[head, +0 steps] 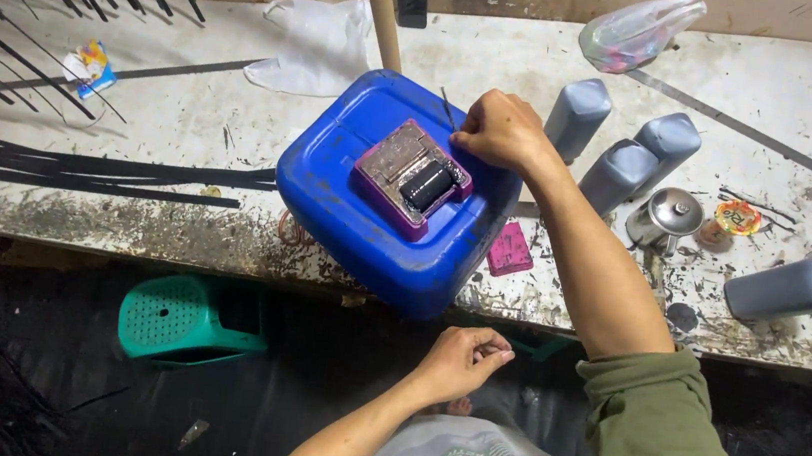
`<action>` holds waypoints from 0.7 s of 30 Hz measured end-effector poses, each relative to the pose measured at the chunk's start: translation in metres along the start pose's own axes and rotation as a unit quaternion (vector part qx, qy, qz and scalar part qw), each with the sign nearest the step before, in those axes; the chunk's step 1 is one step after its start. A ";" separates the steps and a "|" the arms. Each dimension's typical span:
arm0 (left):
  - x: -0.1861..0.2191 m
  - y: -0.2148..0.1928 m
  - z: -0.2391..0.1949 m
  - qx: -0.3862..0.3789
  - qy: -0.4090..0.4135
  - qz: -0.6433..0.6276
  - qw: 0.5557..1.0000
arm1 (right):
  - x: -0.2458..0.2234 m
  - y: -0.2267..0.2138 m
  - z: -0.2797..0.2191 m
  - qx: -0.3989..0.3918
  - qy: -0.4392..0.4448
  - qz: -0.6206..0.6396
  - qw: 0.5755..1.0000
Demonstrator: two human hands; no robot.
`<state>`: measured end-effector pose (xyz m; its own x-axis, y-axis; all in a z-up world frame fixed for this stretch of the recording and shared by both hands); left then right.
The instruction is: Using a small heating element to finish or bond the ends of black leather strips at a workbench.
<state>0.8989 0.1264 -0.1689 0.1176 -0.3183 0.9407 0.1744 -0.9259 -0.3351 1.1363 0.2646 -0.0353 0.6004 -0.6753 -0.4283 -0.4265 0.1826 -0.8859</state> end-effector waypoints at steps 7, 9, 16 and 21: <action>-0.013 0.021 0.014 -0.006 0.018 -0.028 0.999 | 0.012 -0.014 -0.009 0.051 -0.053 0.078 0.994; -0.029 0.032 0.026 -0.004 0.011 -0.029 1.000 | 0.021 -0.026 -0.027 0.050 -0.072 0.108 0.990; -0.146 0.124 0.102 0.049 -0.054 -0.099 0.992 | 0.113 -0.044 -0.101 0.095 -0.169 0.236 0.952; -0.161 0.180 0.152 0.083 -0.117 -0.123 0.982 | 0.189 -0.035 -0.138 0.069 -0.186 0.290 0.936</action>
<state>1.0604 0.0422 -0.3886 0.2706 -0.0166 0.9626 0.3796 -0.9170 -0.1225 1.1716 0.0323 -0.0608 0.5010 -0.1427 -0.8536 -0.6770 0.5497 -0.4893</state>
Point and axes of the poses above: each hand's wrist, its own z-axis towards the middle knuckle, its own y-axis out of the palm, x = y × z, the point moved 10 cm from there along z, towards the middle knuckle, and after that the axes turned 9 degrees about y, right-handed, at the moved point
